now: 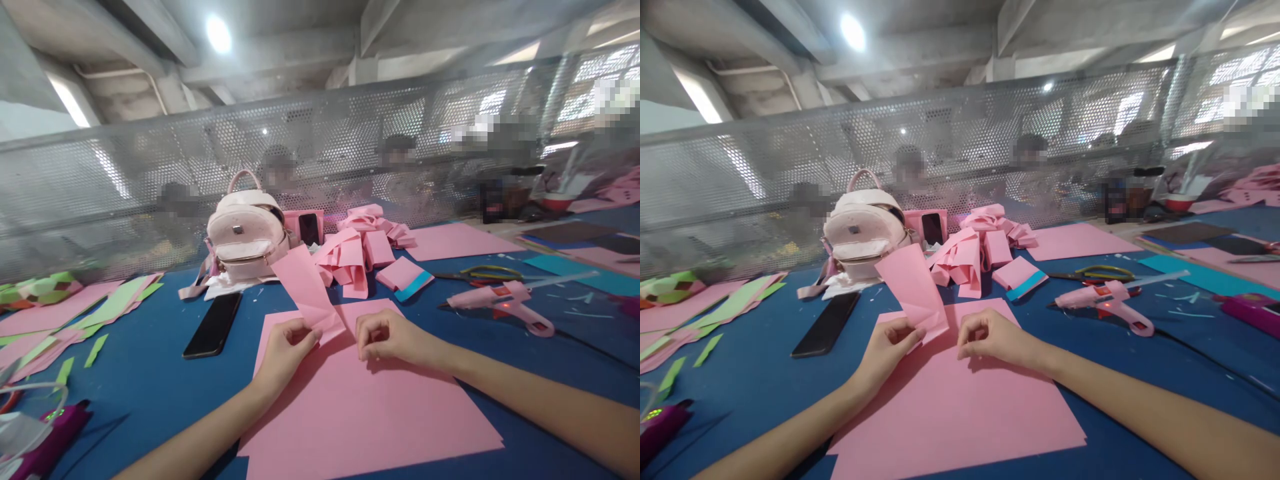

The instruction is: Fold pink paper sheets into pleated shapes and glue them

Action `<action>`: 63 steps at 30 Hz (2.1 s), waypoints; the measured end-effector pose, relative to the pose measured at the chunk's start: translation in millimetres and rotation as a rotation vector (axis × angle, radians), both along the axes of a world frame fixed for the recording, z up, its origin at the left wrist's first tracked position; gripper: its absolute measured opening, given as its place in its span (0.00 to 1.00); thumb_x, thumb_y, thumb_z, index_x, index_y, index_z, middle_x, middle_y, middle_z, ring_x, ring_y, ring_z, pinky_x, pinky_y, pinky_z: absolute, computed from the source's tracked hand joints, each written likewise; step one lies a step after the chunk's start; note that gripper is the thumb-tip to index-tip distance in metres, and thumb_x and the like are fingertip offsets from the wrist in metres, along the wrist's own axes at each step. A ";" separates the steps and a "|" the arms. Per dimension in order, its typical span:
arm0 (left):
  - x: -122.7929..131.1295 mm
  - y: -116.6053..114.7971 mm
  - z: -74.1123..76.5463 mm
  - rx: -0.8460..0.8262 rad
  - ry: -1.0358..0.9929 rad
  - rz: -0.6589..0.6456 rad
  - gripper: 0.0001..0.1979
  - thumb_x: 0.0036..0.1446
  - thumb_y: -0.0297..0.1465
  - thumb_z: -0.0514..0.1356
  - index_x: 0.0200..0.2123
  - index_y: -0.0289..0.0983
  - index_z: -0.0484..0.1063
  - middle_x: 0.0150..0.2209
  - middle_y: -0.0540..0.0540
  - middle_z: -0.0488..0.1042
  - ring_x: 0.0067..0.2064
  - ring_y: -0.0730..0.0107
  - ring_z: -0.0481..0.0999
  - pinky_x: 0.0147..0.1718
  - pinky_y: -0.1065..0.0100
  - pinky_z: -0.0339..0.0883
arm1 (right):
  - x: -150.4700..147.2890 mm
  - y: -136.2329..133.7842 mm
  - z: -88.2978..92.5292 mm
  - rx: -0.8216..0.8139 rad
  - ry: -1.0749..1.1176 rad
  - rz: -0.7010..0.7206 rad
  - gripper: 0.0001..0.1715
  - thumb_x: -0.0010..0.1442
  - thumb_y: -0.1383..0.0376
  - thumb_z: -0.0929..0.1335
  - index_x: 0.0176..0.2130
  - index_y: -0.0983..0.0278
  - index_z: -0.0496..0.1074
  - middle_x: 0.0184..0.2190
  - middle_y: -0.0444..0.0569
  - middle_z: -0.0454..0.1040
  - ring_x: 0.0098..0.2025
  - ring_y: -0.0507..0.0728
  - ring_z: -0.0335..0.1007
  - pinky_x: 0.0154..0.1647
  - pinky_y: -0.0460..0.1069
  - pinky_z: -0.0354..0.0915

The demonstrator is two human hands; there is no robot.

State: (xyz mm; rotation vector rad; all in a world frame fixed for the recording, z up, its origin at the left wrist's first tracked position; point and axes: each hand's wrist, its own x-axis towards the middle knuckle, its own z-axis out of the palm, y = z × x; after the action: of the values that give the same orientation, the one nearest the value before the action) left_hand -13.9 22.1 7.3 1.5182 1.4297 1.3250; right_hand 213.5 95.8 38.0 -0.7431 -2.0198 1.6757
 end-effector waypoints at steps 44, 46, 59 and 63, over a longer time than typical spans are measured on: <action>0.7 -0.7 0.8 -0.005 -0.022 0.000 0.17 0.55 0.40 0.64 0.21 0.35 0.69 0.21 0.51 0.70 0.26 0.71 0.68 0.27 0.72 0.58 | 3.6 2.7 -9.6 -0.356 0.069 0.055 0.23 0.56 0.55 0.77 0.44 0.69 0.80 0.43 0.59 0.82 0.42 0.59 0.81 0.43 0.49 0.75; 0.5 -0.8 0.6 -0.003 -0.024 -0.003 0.17 0.55 0.40 0.64 0.22 0.35 0.70 0.22 0.51 0.71 0.27 0.70 0.69 0.28 0.71 0.59 | 3.0 2.8 -8.9 -0.345 0.082 0.042 0.23 0.56 0.53 0.76 0.41 0.70 0.81 0.38 0.59 0.83 0.38 0.58 0.82 0.40 0.48 0.75; -0.4 -0.4 1.0 0.008 -0.012 0.001 0.18 0.56 0.42 0.65 0.22 0.35 0.71 0.22 0.50 0.72 0.26 0.70 0.69 0.27 0.71 0.58 | 1.2 3.4 -12.1 -0.369 0.113 -0.073 0.21 0.42 0.61 0.82 0.36 0.68 0.82 0.34 0.55 0.83 0.36 0.58 0.81 0.44 0.53 0.76; -0.5 0.0 1.3 0.008 -0.015 0.001 0.18 0.55 0.42 0.65 0.21 0.35 0.71 0.21 0.50 0.72 0.26 0.70 0.69 0.27 0.71 0.58 | -0.5 3.6 -14.9 -0.387 0.090 -0.101 0.25 0.39 0.63 0.83 0.38 0.68 0.81 0.35 0.56 0.83 0.37 0.60 0.81 0.40 0.53 0.77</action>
State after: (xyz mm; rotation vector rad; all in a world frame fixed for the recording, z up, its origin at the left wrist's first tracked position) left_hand -14.3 22.2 8.6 1.5104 1.4177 1.3412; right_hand 213.0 99.4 23.1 -0.8616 -1.5869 2.0252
